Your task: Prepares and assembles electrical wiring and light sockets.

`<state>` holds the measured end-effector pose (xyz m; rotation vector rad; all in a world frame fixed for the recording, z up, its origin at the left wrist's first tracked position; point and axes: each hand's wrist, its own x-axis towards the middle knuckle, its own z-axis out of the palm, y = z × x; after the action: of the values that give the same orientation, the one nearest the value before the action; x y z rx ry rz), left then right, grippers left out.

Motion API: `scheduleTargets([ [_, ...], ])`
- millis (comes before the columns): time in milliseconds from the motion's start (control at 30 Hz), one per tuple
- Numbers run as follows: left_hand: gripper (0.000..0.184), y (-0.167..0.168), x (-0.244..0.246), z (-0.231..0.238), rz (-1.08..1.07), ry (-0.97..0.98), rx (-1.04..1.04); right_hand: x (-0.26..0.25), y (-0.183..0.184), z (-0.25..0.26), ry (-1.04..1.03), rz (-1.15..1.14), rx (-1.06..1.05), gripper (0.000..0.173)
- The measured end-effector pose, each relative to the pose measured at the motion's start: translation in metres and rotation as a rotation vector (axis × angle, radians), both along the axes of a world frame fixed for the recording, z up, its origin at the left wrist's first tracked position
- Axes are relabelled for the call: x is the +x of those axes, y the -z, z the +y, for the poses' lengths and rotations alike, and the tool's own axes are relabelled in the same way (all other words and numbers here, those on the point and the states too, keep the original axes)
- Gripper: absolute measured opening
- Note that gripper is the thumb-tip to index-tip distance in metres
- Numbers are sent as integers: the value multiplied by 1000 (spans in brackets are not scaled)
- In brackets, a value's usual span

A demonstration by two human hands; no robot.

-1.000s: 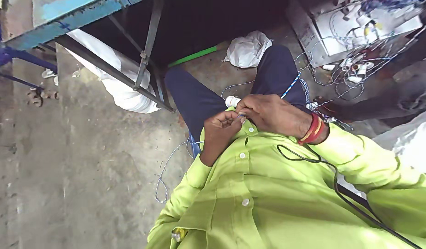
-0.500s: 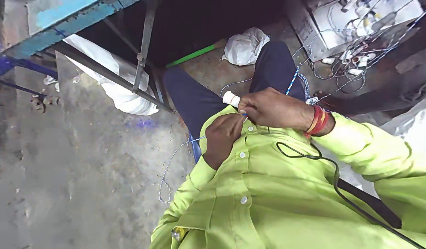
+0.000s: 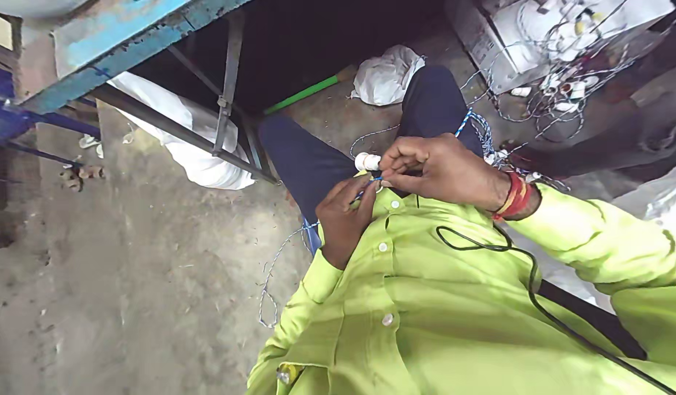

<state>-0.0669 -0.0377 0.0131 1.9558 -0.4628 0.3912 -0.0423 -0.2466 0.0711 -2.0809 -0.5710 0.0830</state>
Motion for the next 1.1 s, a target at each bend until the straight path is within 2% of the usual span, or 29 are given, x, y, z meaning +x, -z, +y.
scheduleTargets([
  [133,14,0,1,-1,-25,25,13,-3,2,3,21,15,-4,16],
  [267,12,-3,0,-1,-18,44,89,-5,5,8,42,95,11,25],
  [433,11,-2,-2,-3,-10,35,118,-4,9,13,69,122,4,26],
  [533,12,-2,-1,3,196,113,7,-5,10,18,123,86,-44,24],
  [700,14,1,13,7,665,262,-449,-1,13,22,158,-31,-65,18],
  [800,16,6,25,4,838,293,-667,1,10,20,144,-57,-99,14],
  [900,16,2,25,7,1013,318,-765,2,10,19,134,-56,-107,9],
  [1000,14,-6,20,14,1127,346,-757,3,16,16,141,-86,-95,5],
  [1100,14,-7,23,17,1182,360,-764,2,21,15,133,-175,-100,10],
])
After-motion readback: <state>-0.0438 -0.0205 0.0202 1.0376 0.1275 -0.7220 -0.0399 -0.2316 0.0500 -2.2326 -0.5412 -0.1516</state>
